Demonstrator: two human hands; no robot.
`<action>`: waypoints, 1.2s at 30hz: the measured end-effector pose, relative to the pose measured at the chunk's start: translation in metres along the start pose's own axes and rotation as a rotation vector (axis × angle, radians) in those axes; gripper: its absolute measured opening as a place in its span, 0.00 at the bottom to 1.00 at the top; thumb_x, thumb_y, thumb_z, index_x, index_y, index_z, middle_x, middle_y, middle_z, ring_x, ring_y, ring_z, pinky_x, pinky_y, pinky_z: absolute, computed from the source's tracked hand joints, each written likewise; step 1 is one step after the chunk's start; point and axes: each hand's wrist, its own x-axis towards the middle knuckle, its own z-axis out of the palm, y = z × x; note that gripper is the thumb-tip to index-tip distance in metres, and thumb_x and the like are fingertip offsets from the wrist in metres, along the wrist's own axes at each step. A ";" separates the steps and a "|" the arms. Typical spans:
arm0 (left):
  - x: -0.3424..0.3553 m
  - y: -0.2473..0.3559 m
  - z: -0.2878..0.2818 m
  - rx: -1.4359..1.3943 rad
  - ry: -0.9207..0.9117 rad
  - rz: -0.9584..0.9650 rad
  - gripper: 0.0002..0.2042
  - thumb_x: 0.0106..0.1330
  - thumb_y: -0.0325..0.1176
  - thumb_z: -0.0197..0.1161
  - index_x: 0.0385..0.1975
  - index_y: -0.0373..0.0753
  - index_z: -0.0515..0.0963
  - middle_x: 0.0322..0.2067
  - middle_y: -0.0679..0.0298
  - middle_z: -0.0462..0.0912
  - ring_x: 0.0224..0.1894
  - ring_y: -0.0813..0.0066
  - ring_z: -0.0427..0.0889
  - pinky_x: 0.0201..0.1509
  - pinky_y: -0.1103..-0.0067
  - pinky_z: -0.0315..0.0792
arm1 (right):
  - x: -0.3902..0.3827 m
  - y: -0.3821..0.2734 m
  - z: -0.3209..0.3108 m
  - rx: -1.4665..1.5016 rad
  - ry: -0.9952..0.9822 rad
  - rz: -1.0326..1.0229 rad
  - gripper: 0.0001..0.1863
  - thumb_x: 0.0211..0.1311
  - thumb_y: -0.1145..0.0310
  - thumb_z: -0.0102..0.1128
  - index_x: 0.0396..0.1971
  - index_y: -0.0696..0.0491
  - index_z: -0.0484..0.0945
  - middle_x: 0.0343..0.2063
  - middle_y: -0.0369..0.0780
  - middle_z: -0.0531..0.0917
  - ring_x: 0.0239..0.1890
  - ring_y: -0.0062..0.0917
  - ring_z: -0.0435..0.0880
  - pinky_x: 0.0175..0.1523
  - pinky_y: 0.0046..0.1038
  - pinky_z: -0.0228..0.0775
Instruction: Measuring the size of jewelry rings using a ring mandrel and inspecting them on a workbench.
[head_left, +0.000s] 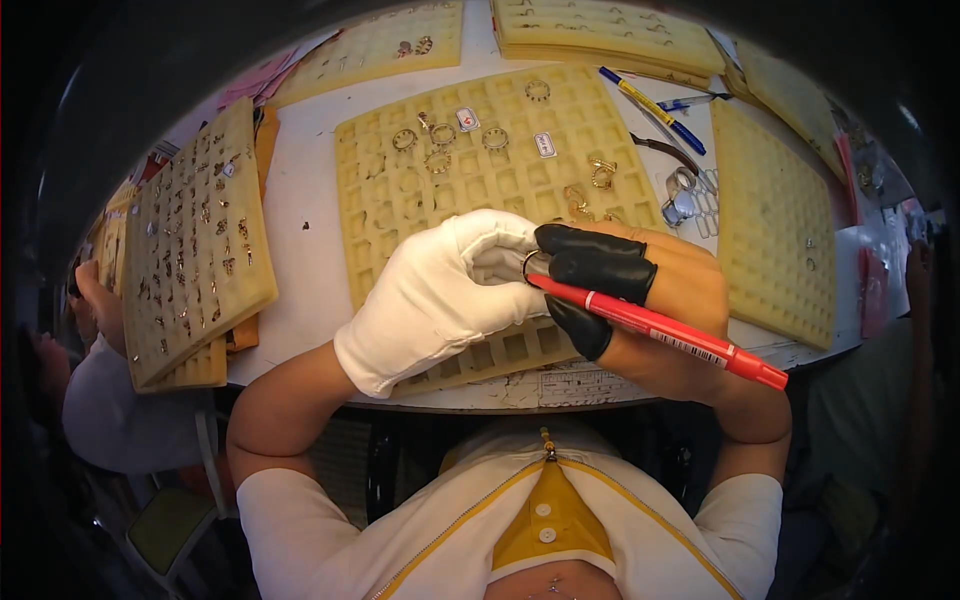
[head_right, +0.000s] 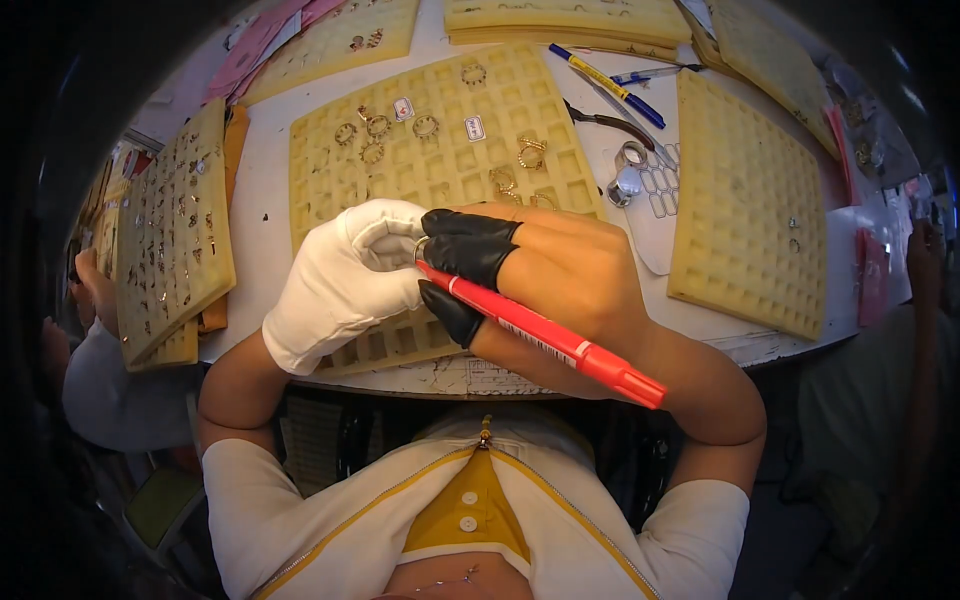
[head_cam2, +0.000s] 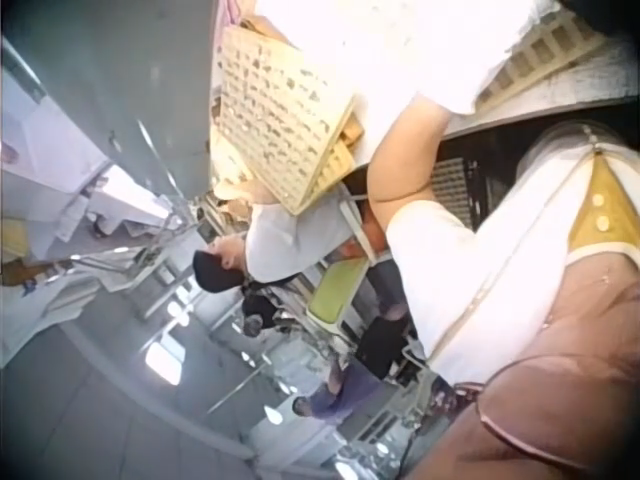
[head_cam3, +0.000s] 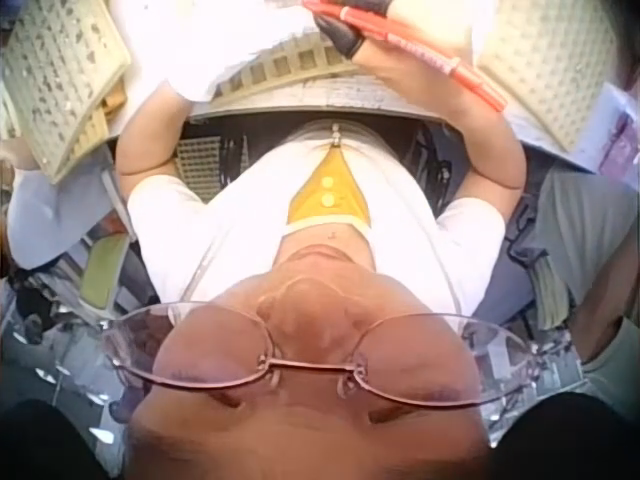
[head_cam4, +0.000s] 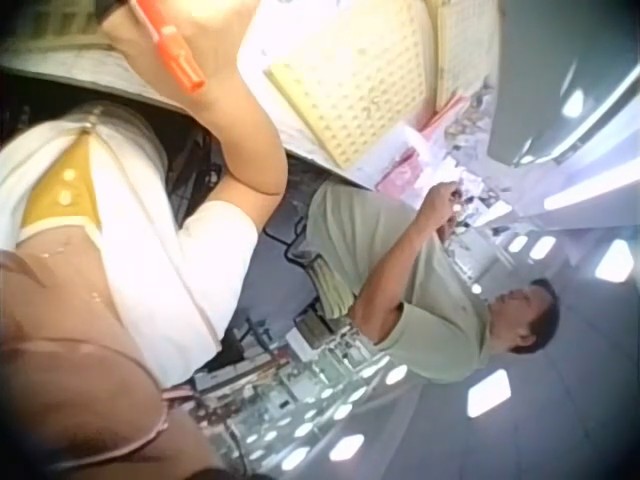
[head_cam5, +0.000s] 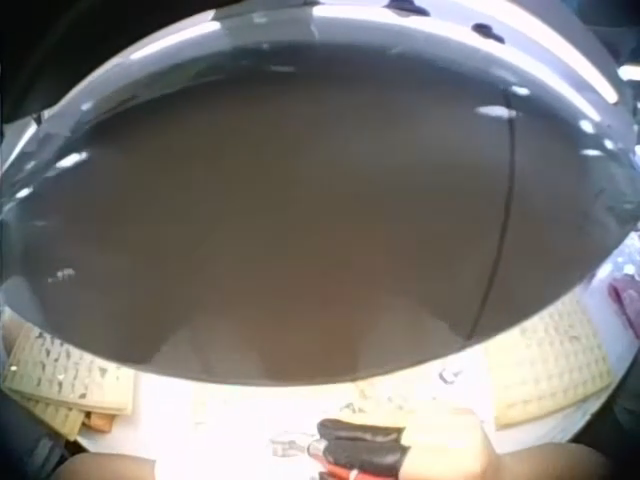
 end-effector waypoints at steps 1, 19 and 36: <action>-0.002 0.001 0.000 0.156 0.045 0.049 0.15 0.57 0.24 0.66 0.45 0.33 0.75 0.38 0.64 0.81 0.41 0.81 0.79 0.47 0.82 0.74 | 0.000 0.000 0.000 0.008 0.004 -0.001 0.16 0.42 0.78 0.70 0.35 0.61 0.81 0.34 0.48 0.84 0.39 0.38 0.85 0.45 0.31 0.77; -0.002 0.008 0.000 0.008 0.019 -0.036 0.17 0.56 0.27 0.69 0.45 0.34 0.75 0.37 0.63 0.82 0.42 0.78 0.81 0.44 0.82 0.76 | -0.009 0.025 0.000 -0.067 0.091 0.067 0.22 0.42 0.85 0.60 0.41 0.54 0.81 0.28 0.43 0.79 0.27 0.33 0.78 0.33 0.29 0.71; 0.000 0.004 -0.005 -0.112 -0.029 -0.044 0.19 0.63 0.22 0.60 0.54 0.29 0.68 0.43 0.51 0.80 0.46 0.63 0.82 0.52 0.73 0.76 | -0.012 0.023 0.004 -0.011 0.053 0.135 0.21 0.47 0.82 0.61 0.45 0.55 0.79 0.29 0.42 0.78 0.29 0.35 0.77 0.35 0.29 0.70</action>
